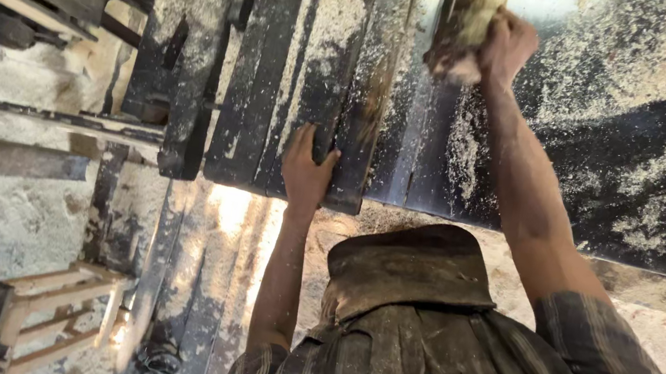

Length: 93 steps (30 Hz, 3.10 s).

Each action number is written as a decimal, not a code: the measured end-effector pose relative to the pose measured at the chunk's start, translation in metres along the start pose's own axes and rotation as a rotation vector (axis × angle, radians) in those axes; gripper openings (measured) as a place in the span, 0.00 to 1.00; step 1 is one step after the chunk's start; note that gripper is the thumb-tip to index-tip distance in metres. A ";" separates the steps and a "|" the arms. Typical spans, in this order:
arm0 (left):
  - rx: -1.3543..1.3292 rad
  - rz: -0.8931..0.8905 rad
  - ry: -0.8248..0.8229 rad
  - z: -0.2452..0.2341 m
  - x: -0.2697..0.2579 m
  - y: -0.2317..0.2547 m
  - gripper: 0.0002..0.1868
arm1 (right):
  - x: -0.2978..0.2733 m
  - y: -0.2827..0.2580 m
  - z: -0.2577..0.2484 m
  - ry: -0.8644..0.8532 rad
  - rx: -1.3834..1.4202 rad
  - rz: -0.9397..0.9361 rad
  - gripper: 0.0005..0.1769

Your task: The person cuts wooden logs by guiding them through a table saw blade by hand.

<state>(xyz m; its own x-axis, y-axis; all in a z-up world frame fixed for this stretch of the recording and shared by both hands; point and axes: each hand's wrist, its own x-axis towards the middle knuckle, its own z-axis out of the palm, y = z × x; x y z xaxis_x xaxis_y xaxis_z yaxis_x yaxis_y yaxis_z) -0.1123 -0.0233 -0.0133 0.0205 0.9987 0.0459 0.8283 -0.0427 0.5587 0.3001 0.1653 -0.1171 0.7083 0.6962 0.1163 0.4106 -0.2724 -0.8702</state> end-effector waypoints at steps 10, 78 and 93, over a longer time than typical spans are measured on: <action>-0.009 0.233 0.124 0.001 -0.005 -0.016 0.31 | 0.036 -0.052 -0.021 0.125 0.162 -0.021 0.23; -1.195 -0.414 -0.957 -0.011 -0.429 -0.054 0.46 | -0.659 -0.058 -0.327 -0.581 0.322 0.426 0.71; -1.183 -0.404 -0.967 -0.002 -0.355 -0.035 0.49 | -0.589 -0.074 -0.293 -0.606 0.287 0.525 0.71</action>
<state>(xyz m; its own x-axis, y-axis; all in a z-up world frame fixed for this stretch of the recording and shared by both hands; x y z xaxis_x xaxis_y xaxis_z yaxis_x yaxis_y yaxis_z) -0.1497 -0.3761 -0.0472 0.6334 0.5679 -0.5257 -0.0106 0.6856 0.7279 0.0207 -0.4190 0.0186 0.3032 0.7840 -0.5417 -0.1051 -0.5375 -0.8367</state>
